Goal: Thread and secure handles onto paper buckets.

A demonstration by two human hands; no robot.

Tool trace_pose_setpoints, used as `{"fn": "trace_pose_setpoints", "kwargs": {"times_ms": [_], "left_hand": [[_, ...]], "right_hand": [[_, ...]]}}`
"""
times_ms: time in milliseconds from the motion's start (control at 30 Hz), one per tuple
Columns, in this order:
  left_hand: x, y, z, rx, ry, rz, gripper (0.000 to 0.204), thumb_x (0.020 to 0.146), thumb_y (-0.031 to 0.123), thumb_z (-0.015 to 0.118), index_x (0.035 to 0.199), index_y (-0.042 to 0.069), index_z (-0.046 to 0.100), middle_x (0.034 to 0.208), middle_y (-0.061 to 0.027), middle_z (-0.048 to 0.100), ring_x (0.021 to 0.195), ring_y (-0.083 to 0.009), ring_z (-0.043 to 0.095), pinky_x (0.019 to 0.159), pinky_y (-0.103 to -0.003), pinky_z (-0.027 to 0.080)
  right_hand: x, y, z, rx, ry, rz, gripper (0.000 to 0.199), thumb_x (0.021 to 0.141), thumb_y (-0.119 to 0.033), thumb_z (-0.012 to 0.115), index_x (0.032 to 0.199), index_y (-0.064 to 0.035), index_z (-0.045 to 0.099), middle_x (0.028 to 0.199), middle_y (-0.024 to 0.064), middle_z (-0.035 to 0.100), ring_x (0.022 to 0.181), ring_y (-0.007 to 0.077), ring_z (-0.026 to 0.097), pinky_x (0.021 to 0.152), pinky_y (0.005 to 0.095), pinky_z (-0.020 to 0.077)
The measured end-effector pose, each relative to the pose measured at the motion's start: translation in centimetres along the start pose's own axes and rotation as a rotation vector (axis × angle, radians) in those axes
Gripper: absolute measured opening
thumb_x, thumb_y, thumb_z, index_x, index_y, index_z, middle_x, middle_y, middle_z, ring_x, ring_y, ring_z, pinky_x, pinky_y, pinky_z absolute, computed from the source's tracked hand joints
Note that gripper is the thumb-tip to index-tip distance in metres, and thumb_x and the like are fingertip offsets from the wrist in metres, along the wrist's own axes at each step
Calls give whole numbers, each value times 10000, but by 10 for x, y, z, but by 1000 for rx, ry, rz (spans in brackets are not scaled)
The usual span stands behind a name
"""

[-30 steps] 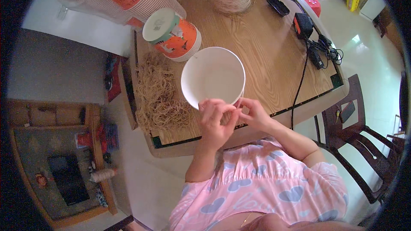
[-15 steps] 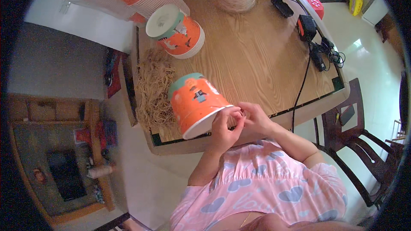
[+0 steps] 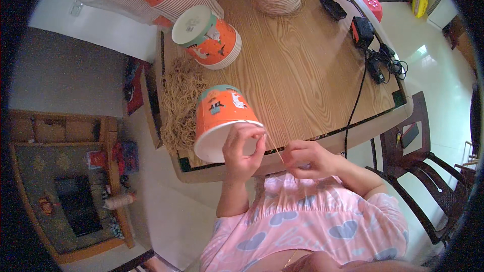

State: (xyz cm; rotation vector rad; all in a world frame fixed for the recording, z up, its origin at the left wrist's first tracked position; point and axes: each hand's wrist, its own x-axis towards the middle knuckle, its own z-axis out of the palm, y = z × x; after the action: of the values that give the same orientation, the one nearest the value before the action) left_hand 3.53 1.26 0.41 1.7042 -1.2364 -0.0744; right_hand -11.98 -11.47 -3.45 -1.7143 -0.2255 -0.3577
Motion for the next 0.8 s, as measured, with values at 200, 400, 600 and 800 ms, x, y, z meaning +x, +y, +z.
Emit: {"fn": "trace_pose_setpoints", "kwargs": {"times_ms": [200,400,600,800], "left_hand": [[-7,-3,-15,385,105,0,384,661,7,729,988,73,540,1017,-139,514,935,-286,531,792,-373,451],[11,-1,-16,405,-13,-24,469,688,-38,660,1108,88,492,1347,-175,369,1226,-357,396,1022,-451,309],[39,20,-9,630,-228,114,843,726,-60,618,1421,172,201,1477,-154,141,1151,-326,485,783,-340,530],[39,4,-1,312,-27,-44,316,757,-30,639,1056,31,559,1154,-149,527,812,-243,612,664,-301,527]], "right_hand": [[-7,-13,-4,89,-113,-73,80,770,-89,590,821,-31,571,839,106,568,815,283,562,726,373,454],[-7,-11,4,86,-153,-69,65,766,-52,595,818,-14,587,835,98,596,783,248,579,705,348,458],[-9,6,2,58,69,70,77,797,-84,586,816,-17,553,821,106,573,806,258,568,715,345,457],[-9,16,1,5,191,109,83,784,-79,593,813,-14,552,822,105,567,809,260,559,726,343,452]]}}
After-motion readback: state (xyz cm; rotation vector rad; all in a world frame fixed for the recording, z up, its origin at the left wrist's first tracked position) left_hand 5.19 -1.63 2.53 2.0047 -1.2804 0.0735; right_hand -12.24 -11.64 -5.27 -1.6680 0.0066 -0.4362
